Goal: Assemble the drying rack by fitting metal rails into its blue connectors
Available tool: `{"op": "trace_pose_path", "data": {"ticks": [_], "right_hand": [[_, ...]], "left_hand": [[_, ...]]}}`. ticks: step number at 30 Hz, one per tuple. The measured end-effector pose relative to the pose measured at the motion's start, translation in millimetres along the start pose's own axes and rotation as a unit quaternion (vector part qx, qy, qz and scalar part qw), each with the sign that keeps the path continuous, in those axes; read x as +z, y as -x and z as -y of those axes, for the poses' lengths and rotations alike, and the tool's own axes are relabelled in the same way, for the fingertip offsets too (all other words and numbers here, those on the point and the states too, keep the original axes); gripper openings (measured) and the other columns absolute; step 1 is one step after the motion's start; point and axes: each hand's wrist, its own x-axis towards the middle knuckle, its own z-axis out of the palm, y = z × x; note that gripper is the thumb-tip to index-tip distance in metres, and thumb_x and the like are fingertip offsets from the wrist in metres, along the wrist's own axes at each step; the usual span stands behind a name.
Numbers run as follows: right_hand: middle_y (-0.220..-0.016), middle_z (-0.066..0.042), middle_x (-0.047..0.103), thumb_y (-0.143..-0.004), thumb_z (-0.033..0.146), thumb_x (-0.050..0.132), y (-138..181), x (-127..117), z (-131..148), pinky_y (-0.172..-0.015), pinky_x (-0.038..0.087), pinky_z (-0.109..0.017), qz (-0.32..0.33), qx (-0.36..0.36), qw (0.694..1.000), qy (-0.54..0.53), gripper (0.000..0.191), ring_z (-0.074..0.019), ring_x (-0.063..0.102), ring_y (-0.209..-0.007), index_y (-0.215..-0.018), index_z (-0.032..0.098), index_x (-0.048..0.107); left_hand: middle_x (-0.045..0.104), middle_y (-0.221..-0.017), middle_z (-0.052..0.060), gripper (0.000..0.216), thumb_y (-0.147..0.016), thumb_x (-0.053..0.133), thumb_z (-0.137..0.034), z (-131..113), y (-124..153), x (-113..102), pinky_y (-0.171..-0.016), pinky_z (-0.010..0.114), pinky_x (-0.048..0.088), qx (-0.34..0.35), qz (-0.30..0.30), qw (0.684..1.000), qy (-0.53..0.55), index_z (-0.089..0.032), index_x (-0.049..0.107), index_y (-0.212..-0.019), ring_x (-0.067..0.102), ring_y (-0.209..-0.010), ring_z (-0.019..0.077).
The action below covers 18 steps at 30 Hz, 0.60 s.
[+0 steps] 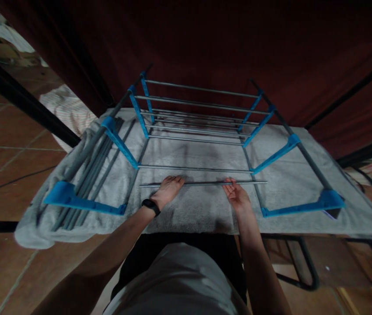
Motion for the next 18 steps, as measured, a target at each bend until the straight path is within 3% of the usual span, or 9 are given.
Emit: {"op": "trace_pose_path", "data": {"ticks": [18], "right_hand": [[-0.097,-0.002,0.079,-0.079,0.015,0.077,-5,-21,-14,-0.103,0.055,-0.034,0.030,-0.048,0.998,0.004,0.010,-0.0145,0.073,-0.098,-0.086,0.021,0.073]], "left_hand": [[0.068,-0.116,0.013,0.034,-0.094,0.040,-0.004,4,2,23,-0.098,0.041,0.046,0.043,-0.051,0.997,-0.028,-0.016,0.062,-0.117,0.064,-0.107,0.0249]]}}
